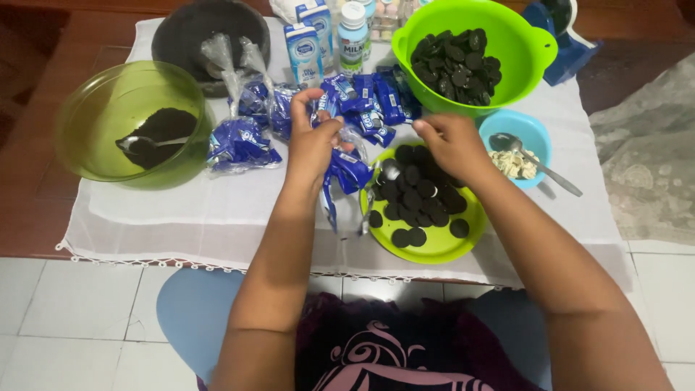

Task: Opening multiple small snack packages of cookies and emptying them into a bowl

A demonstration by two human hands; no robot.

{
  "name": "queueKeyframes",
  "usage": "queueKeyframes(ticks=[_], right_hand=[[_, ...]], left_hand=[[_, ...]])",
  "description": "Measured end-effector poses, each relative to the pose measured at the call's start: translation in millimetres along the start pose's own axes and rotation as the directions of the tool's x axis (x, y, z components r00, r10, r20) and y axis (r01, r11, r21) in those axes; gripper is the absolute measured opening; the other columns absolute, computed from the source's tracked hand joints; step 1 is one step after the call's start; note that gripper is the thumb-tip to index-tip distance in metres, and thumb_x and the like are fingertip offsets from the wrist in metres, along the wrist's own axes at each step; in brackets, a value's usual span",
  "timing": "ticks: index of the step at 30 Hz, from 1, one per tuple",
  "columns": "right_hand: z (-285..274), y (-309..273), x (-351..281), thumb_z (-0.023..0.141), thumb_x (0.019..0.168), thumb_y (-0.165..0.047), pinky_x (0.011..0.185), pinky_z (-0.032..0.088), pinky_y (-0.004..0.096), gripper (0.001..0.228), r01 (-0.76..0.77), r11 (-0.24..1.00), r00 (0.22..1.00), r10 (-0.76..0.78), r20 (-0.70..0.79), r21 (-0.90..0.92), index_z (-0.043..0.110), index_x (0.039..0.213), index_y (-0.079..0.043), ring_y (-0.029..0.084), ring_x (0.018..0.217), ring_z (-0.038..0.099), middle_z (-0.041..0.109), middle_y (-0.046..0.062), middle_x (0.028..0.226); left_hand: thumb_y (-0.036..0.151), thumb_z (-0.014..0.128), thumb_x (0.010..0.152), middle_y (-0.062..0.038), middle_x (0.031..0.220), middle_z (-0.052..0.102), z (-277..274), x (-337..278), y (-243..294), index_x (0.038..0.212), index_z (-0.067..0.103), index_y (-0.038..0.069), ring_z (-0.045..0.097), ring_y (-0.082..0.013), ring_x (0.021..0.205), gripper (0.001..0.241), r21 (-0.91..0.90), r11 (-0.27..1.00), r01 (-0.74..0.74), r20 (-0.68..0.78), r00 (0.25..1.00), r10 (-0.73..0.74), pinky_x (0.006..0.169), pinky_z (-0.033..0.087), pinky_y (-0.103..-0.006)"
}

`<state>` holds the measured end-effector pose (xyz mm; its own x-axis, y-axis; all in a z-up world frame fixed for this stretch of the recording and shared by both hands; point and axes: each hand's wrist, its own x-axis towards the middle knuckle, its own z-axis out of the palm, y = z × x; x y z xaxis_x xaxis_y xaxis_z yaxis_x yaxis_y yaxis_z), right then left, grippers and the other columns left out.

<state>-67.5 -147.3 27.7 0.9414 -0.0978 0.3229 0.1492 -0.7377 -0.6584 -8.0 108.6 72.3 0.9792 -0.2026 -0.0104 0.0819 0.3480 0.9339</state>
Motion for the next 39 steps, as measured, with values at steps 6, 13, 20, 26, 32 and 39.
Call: queueKeyframes(ticks=[6, 13, 20, 26, 32, 39], right_hand=[[55, 15, 74, 0.075, 0.092, -0.028, 0.082, 0.058, 0.058, 0.04, -0.109, 0.868, 0.967, 0.206, 0.15, -0.485, 0.069, 0.12, 0.0, 0.047, 0.095, 0.074, 0.076, 0.026, 0.096], [76, 22, 81, 0.081, 0.087, -0.021, 0.079, 0.06, 0.06, 0.048, -0.204, 0.834, 0.952, 0.292, 0.096, -0.513, 0.059, 0.126, -0.002, 0.051, 0.096, 0.072, 0.072, 0.028, 0.101], [20, -19, 16, 0.08, 0.086, 0.001, 0.078, 0.055, 0.048, 0.043, -0.025, 0.998, 0.99, 0.031, -0.135, 0.05, 0.063, 0.125, -0.002, 0.038, 0.09, 0.067, 0.069, 0.021, 0.091], [1, -20, -56, 0.081, 0.086, 0.003, 0.082, 0.059, 0.03, 0.051, -0.074, 0.815, 0.979, 0.17, -0.116, 0.575, 0.06, 0.133, 0.001, 0.016, 0.09, 0.063, 0.063, 0.008, 0.093], [-9, -12, -76, 0.084, 0.085, -0.001, 0.082, 0.059, 0.031, 0.058, -0.015, 0.839, 0.989, 0.091, -0.113, 0.544, 0.057, 0.136, 0.0, 0.017, 0.096, 0.066, 0.066, 0.011, 0.101], [-28, -19, -52, 0.08, 0.095, -0.006, 0.069, 0.058, 0.036, 0.014, 0.276, 0.957, 0.934, -0.289, -0.21, -0.091, 0.078, 0.11, -0.006, 0.027, 0.08, 0.07, 0.07, 0.006, 0.091]], left_hand=[[0.004, 0.071, 0.091, -0.009, 0.092, 0.048, -8, 7, -17, 0.131, 0.045, 0.01, 0.05, -0.0101, 0.05, 0.048, -0.068, 0.998, 0.006, 0.05, 0.999, -0.002, 0.035, 0.057, -0.0264], [0.009, 0.073, 0.092, -0.01, 0.095, 0.051, -5, 6, -22, 0.127, 0.051, 0.007, 0.049, -0.0091, 0.051, 0.041, -0.052, 0.999, 0.007, 0.059, 0.998, -0.003, 0.033, 0.054, -0.0272], [0.03, 0.079, 0.086, -0.01, 0.098, 0.065, 11, 6, -20, 0.12, 0.061, 0.019, 0.066, -0.0223, 0.055, 0.04, 0.432, 0.901, -0.046, 0.021, 0.999, 0.041, 0.045, 0.055, -0.0306], [0.047, 0.074, 0.087, -0.009, 0.109, 0.072, 43, 9, -30, 0.123, 0.066, 0.027, 0.075, -0.0292, 0.085, 0.042, 0.537, 0.842, -0.051, 0.115, 0.993, -0.014, 0.061, 0.061, -0.0378], [0.025, 0.07, 0.093, -0.009, 0.107, 0.075, 56, 3, -47, 0.106, 0.069, 0.021, 0.069, -0.0358, 0.111, 0.014, 0.544, 0.744, -0.389, 0.367, 0.907, 0.206, 0.094, 0.056, -0.0488], [0.014, 0.061, 0.096, -0.011, 0.092, 0.069, 63, -20, -41, 0.109, 0.066, 0.019, 0.071, -0.0402, 0.092, 0.015, 0.562, 0.431, -0.706, 0.642, 0.701, 0.31, 0.073, 0.059, -0.0511]])
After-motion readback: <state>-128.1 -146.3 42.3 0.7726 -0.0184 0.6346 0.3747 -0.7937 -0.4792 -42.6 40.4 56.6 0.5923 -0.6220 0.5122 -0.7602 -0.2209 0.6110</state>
